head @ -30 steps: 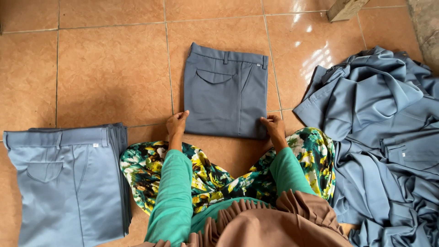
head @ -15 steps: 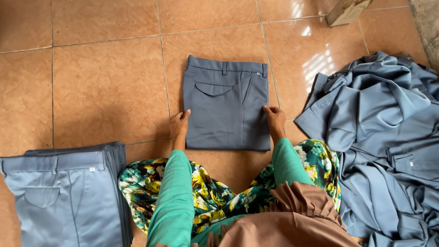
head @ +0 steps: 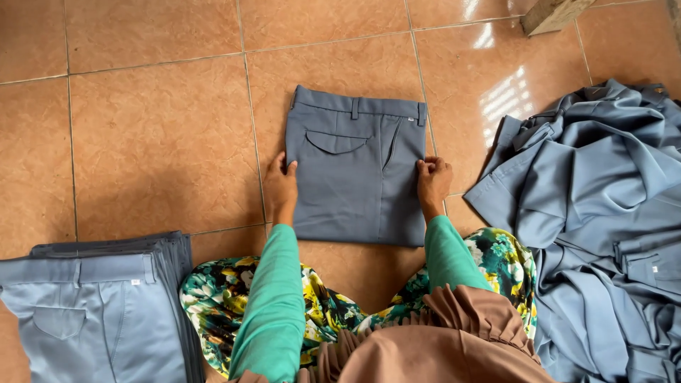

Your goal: Folding trousers into neat rectangles and stacking them on the floor.

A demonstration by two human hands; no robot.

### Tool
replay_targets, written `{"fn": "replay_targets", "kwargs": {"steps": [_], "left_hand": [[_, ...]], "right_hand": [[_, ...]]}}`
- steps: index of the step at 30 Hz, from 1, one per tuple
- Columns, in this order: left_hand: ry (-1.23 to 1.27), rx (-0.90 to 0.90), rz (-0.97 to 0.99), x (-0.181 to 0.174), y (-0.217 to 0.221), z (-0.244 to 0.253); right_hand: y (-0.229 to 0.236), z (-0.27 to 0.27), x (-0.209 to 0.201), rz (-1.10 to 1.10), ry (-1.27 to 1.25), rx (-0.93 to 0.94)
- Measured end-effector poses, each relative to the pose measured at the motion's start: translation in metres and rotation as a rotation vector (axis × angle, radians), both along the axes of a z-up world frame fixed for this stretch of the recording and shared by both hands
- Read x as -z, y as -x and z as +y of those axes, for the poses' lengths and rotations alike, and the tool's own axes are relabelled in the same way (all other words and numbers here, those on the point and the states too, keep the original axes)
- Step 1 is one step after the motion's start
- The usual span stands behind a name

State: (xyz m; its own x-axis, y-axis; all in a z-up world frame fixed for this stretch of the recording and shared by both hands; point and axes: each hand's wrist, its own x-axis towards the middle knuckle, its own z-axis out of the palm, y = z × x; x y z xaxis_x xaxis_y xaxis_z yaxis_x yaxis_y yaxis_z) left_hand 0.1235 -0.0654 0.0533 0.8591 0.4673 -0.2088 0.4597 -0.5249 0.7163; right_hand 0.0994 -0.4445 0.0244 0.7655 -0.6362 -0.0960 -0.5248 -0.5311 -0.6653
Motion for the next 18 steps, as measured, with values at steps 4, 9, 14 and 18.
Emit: {"fn": "replay_targets", "kwargs": {"steps": [4, 9, 14, 18], "left_hand": [[-0.554, 0.197, -0.322, -0.044, 0.025, -0.066], [-0.587, 0.684, -0.325, -0.039, 0.064, -0.141], [-0.662, 0.617, -0.232, -0.015, 0.050, -0.099], [-0.774, 0.491, -0.173, -0.011, 0.042, -0.045]], "right_hand": [[0.012, 0.046, -0.038, -0.279, 0.403, -0.247], [0.029, 0.092, -0.059, -0.196, 0.457, -0.593], [0.027, 0.077, -0.043, 0.062, 0.480, -0.635], [0.029, 0.078, -0.046, 0.075, 0.492, -0.636]]}}
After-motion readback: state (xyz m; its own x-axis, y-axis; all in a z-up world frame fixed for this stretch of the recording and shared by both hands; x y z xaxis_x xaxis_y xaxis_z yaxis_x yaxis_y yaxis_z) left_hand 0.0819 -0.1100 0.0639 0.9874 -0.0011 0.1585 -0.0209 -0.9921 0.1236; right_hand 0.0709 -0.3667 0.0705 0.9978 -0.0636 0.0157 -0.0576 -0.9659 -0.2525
